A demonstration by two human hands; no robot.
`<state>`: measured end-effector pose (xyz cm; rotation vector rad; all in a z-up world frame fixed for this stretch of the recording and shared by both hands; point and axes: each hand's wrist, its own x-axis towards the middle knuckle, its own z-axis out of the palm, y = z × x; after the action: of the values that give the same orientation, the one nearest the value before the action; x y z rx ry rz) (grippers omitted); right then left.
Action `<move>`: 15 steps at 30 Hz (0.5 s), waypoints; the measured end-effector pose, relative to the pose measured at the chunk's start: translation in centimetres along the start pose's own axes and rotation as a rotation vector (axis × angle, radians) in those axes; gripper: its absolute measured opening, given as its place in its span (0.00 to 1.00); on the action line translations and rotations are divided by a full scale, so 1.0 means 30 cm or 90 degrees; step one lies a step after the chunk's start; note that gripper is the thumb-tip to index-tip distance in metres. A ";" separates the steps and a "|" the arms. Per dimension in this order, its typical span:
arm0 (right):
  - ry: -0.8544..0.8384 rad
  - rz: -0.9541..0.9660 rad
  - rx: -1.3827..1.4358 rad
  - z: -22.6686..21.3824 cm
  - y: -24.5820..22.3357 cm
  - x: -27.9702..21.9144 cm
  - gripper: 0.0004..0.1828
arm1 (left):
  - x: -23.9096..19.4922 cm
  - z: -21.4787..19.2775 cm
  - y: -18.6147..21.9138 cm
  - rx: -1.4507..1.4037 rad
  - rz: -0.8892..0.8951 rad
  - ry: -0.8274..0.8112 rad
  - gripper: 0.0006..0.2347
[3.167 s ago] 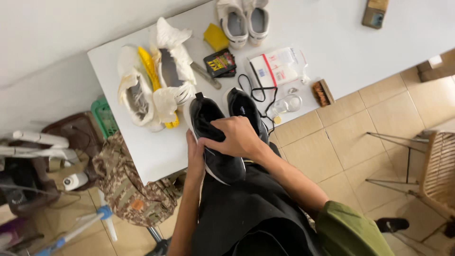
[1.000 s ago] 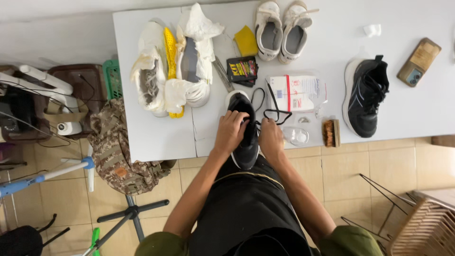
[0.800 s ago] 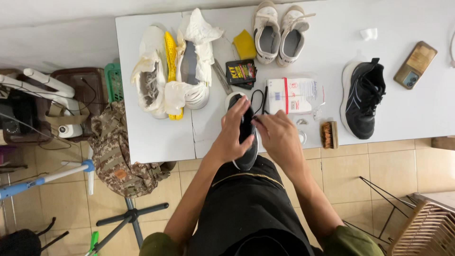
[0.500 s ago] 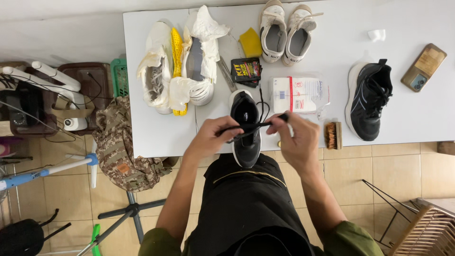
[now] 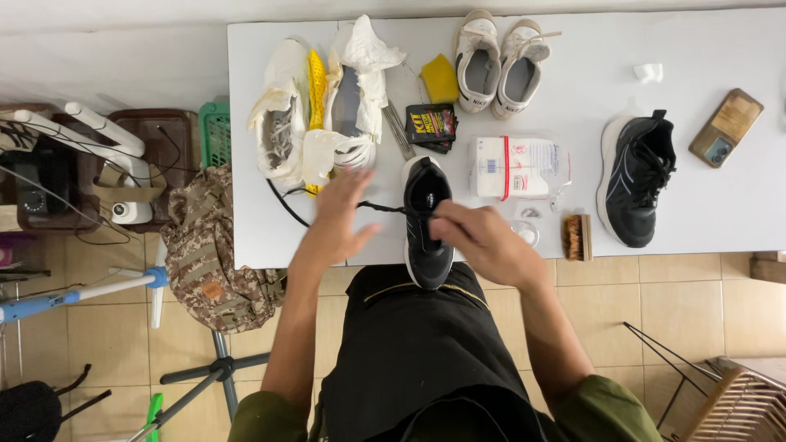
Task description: The person laces a pair of black sneakers on a white table. They thread the laces through the eyelets, pull them tight, and tie a knot on one shoe before moving to the other.
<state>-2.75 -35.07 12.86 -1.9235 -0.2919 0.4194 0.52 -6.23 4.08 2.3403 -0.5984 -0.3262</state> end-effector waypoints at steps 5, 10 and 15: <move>-0.063 0.019 -0.068 0.087 0.020 0.054 0.17 | 0.047 0.032 0.122 -0.382 0.067 -0.088 0.30; 0.024 -0.068 0.055 -0.029 0.090 -0.017 0.18 | 0.042 0.082 -0.121 -0.382 -0.023 0.019 0.11; 0.044 -0.065 0.177 -0.048 0.201 -0.086 0.20 | 0.005 0.174 -0.326 0.171 -0.266 -0.011 0.11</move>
<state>-4.44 -39.57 8.18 -1.6392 -0.2702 0.3086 1.86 -2.82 -6.39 2.7193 -0.1605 -0.4797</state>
